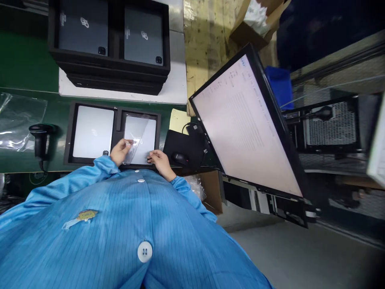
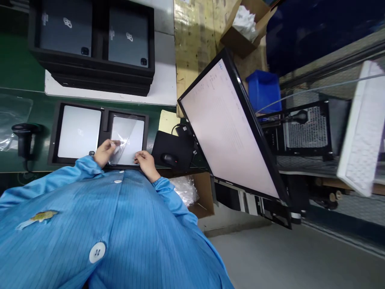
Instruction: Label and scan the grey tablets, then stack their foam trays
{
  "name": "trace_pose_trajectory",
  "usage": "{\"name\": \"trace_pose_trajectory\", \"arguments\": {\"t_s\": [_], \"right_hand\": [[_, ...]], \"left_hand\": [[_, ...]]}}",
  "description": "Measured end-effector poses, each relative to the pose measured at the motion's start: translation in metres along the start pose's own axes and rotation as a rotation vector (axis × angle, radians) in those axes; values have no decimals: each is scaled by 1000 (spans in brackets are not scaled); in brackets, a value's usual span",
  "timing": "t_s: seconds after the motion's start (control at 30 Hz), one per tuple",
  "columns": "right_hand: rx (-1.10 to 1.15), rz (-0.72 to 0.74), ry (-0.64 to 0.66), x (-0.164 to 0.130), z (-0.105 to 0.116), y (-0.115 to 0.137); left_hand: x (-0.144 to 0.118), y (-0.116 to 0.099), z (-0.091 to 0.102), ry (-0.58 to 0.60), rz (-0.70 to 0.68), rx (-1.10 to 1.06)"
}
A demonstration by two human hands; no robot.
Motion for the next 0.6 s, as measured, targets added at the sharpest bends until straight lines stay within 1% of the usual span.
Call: {"name": "trace_pose_trajectory", "arguments": {"t_s": [0.03, 0.07, 0.13, 0.23, 0.33, 0.4, 0.43, 0.47, 0.5, 0.53, 0.57, 0.6], "right_hand": [[-4, -42, 63, 5, -8, -1], [-10, -70, 108, 10, -16, -2], [-31, -101, 134, 23, -29, -1], [-73, -139, 81, 43, -43, 2], [-108, -177, 38, 58, -51, 4], [-156, -164, 6, 64, -52, 7], [-186, -148, -15, 65, -52, 9], [-214, -133, -35, 66, -52, 10], [-238, -124, -51, 66, -51, 12], [-254, -123, -61, 66, -51, 13], [-264, -123, -62, 66, -51, 14], [-269, -125, -56, 66, -51, 15]], "left_hand": [[-5, 3, 8, -34, 27, -172], [-10, 4, 14, -56, 58, -295], [-15, 5, 22, -77, 99, -412], [-17, 4, 23, -64, 100, -453], [-15, 10, 15, -37, 107, -443], [-12, 14, 9, 5, 135, -420], [-10, 15, 9, 23, 149, -426], [-8, 13, 14, 27, 155, -446], [-6, 9, 26, 7, 146, -472], [-5, 3, 46, -40, 120, -489], [-4, -7, 72, -99, 82, -477], [-5, -19, 105, -160, 40, -435]]}}
Point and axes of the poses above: each hand's wrist, its own x-axis towards the middle knuckle, its own z-axis out of the back of the hand, y = z × x, the point moved 5 cm from there along x, towards the middle knuckle, and after that the axes turned 11 degrees about y, right-handed, at the moved point
